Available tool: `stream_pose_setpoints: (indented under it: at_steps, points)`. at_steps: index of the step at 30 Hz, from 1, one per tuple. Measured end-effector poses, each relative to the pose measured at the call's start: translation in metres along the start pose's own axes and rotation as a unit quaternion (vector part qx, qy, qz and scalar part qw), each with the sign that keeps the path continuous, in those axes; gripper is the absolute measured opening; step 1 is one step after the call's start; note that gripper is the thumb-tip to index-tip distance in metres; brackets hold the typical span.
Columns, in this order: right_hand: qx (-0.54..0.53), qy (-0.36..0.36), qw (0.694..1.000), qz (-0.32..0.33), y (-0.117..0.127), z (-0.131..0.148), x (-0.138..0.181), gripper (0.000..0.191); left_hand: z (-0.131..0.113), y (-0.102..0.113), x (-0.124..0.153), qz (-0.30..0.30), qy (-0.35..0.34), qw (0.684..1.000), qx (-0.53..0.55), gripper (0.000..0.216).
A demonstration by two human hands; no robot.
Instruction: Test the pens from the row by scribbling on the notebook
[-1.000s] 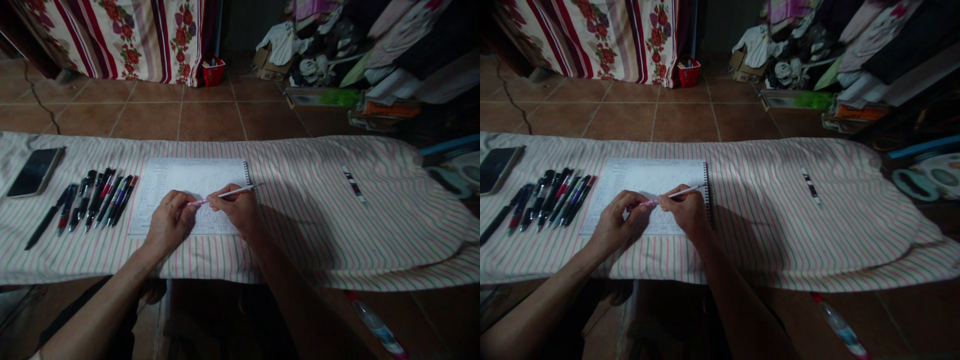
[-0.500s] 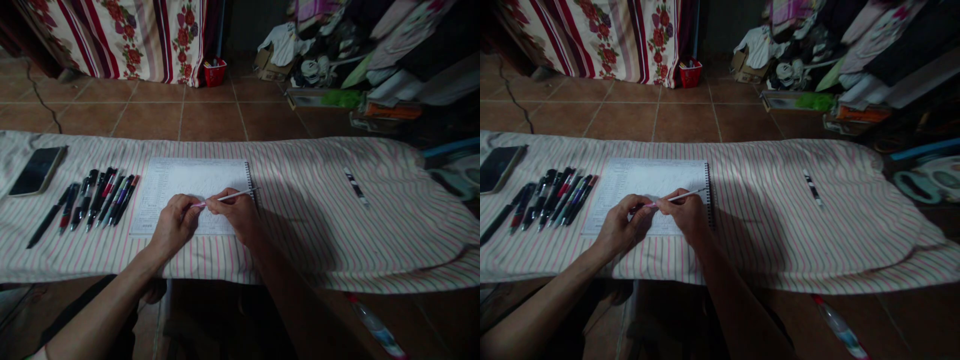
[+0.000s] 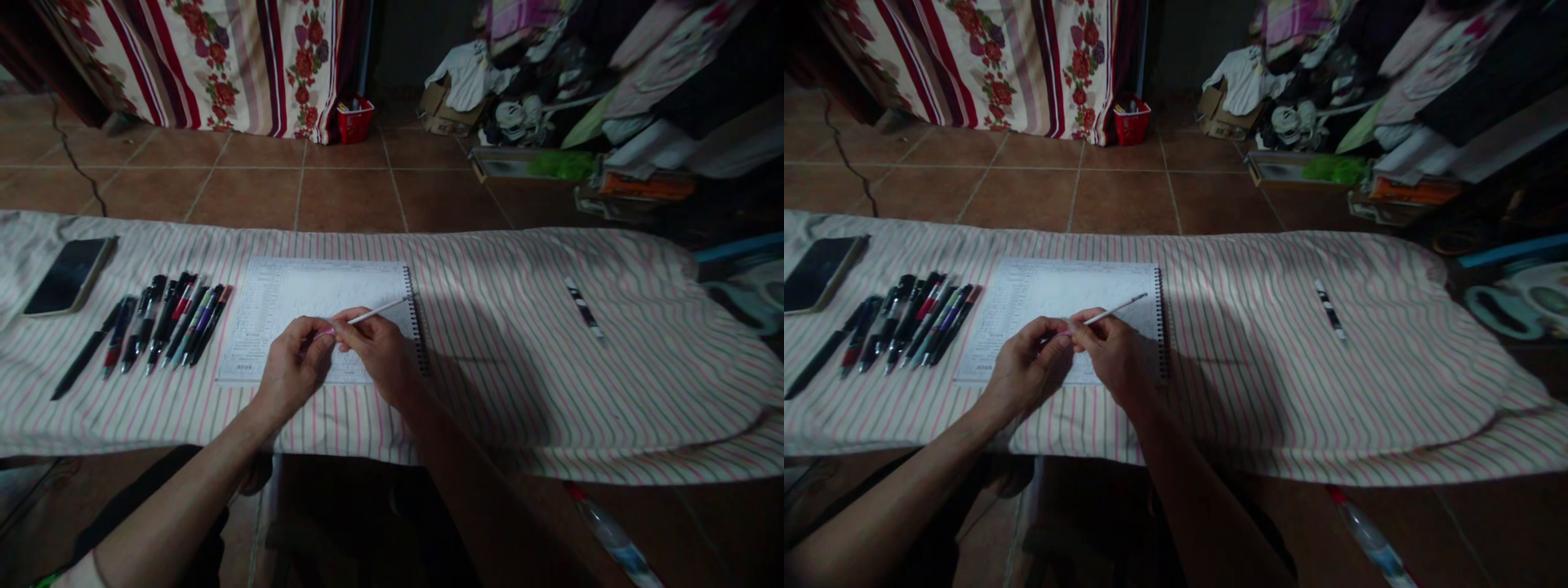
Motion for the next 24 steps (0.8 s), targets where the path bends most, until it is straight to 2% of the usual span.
stream_pose_setpoints:
  at_steps: [3,6,10,15,24]
  points:
    - [0.062,0.037,0.997,0.010,0.000,0.006,-0.002,0.020,0.001,-0.006,0.002,-0.006,0.069,0.991,0.118,0.019]
    - [0.116,0.083,0.990,0.016,0.000,0.012,-0.002,0.025,-0.002,-0.010,0.002,-0.014,0.095,0.979,0.177,0.019]
    - [0.166,0.150,0.975,-0.009,-0.001,0.019,-0.002,0.032,-0.003,-0.012,0.001,-0.027,0.088,0.979,0.183,0.015]
    - [0.204,0.158,0.966,-0.020,-0.001,0.022,0.000,0.051,-0.003,-0.014,0.002,-0.018,0.097,0.974,0.205,0.014]
    - [0.196,0.224,0.954,-0.034,-0.004,0.024,0.002,0.045,-0.009,-0.014,0.001,-0.023,0.121,0.963,0.238,0.017]
Point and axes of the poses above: each hand's wrist, its own x-axis away from the middle knuckle, its own y-axis out of the back of the hand, z = x × y, the point moved 4 cm from there along -x, towards the middle knuckle, and after that the axes turned 11 degrees about -z, right-handed, at the moved point
